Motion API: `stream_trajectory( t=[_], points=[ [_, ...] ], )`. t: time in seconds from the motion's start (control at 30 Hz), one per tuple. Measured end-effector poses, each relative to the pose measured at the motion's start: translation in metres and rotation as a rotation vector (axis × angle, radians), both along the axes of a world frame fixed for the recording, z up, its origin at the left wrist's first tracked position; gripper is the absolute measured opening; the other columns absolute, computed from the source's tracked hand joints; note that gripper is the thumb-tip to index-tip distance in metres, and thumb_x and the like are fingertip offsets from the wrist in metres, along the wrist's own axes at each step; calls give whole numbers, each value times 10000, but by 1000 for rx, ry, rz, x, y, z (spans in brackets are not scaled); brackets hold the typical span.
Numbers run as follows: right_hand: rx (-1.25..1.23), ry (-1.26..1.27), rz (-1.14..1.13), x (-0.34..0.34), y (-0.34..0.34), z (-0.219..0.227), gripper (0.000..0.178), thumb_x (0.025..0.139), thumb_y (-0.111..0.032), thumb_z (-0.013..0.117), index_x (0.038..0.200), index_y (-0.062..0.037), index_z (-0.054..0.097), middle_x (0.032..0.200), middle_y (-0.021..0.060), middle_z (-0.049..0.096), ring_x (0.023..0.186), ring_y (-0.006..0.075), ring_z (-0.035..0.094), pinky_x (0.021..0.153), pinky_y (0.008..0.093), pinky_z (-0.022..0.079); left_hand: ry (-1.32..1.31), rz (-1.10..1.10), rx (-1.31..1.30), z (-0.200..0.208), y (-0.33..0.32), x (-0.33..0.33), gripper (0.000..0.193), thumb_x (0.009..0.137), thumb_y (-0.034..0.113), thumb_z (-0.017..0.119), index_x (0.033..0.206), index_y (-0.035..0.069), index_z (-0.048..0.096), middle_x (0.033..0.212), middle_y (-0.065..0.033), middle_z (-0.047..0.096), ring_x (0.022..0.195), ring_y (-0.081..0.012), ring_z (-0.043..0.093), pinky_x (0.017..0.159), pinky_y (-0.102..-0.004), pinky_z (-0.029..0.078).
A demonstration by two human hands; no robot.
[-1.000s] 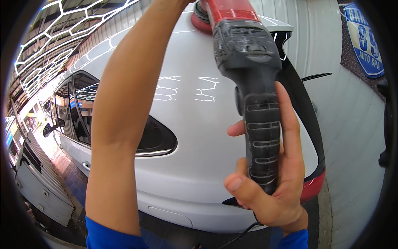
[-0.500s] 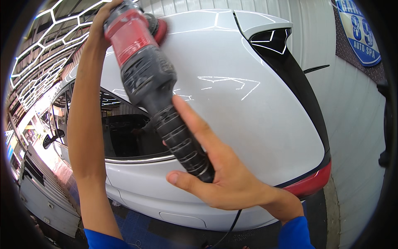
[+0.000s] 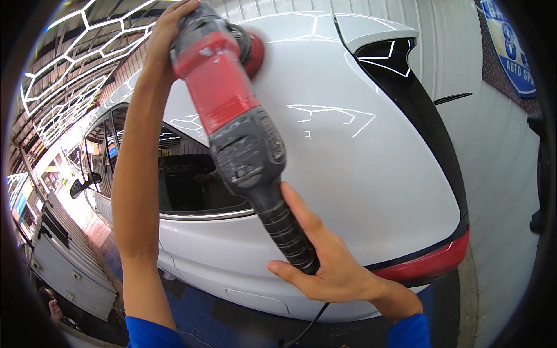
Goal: The person uses a red and black electric polisher with a red pad to polish the rear and side panels of a white car. They move the tool in circular motions across the trunk, taillight area, and rear door, then briefly pick up a white bottle before resuming polishing.
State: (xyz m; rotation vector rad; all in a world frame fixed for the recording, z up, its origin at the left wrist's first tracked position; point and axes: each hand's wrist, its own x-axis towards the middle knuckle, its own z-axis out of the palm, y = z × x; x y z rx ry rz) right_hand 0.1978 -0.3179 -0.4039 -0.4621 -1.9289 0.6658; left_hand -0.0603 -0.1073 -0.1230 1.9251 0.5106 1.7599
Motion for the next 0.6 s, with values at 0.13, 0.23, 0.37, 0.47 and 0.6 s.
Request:
stream_trajectory(
  t=[0.13, 0.23, 0.37, 0.47, 0.6],
  points=[
    [-72, 47, -25, 26, -13, -6, 950, 965, -49, 703, 1684, -8, 83, 1635, 307, 333, 1440, 426, 461, 1179, 425, 358, -54, -44, 87, -9, -7, 69, 262, 1000, 222, 666, 1176, 29, 646, 942, -81, 676, 814, -206, 689, 752, -348, 606],
    [-102, 70, -149, 43, -27, -12, 965, 948, -37, 715, 1680, 5, 88, 1625, 292, 352, 1413, 379, 499, 1159, 410, 389, 23, -78, 71, -7, -20, 114, 331, 1000, 229, 685, 1257, 27, 638, 1033, -64, 640, 931, -152, 638, 802, -317, 565],
    [20, 120, -322, 60, -34, -23, 1072, 873, 42, 731, 1687, -68, 42, 1156, 171, 606, 731, 84, 612, 615, 235, 527, 88, -43, 210, -16, -34, 159, 366, 976, 234, 694, 1250, -5, 660, 1079, -92, 660, 979, -177, 626, 881, -311, 513],
    [10, 177, -386, 65, -36, -31, 1039, 885, 31, 702, 1676, -73, 35, 1092, 187, 606, 620, 95, 625, 504, 227, 502, 156, -35, 187, -10, -34, 178, 431, 975, 280, 684, 1288, -15, 653, 1118, -104, 685, 1024, -182, 627, 906, -327, 506],
    [12, 212, -410, 61, -33, -38, 1020, 884, 36, 698, 1664, -75, 50, 1067, 182, 603, 600, 101, 630, 477, 227, 490, 322, 112, 391, 3, -26, 179, 344, 950, 225, 635, 1173, -16, 737, 1044, -126, 738, 988, -205, 664, 871, -335, 519]
  ],
)
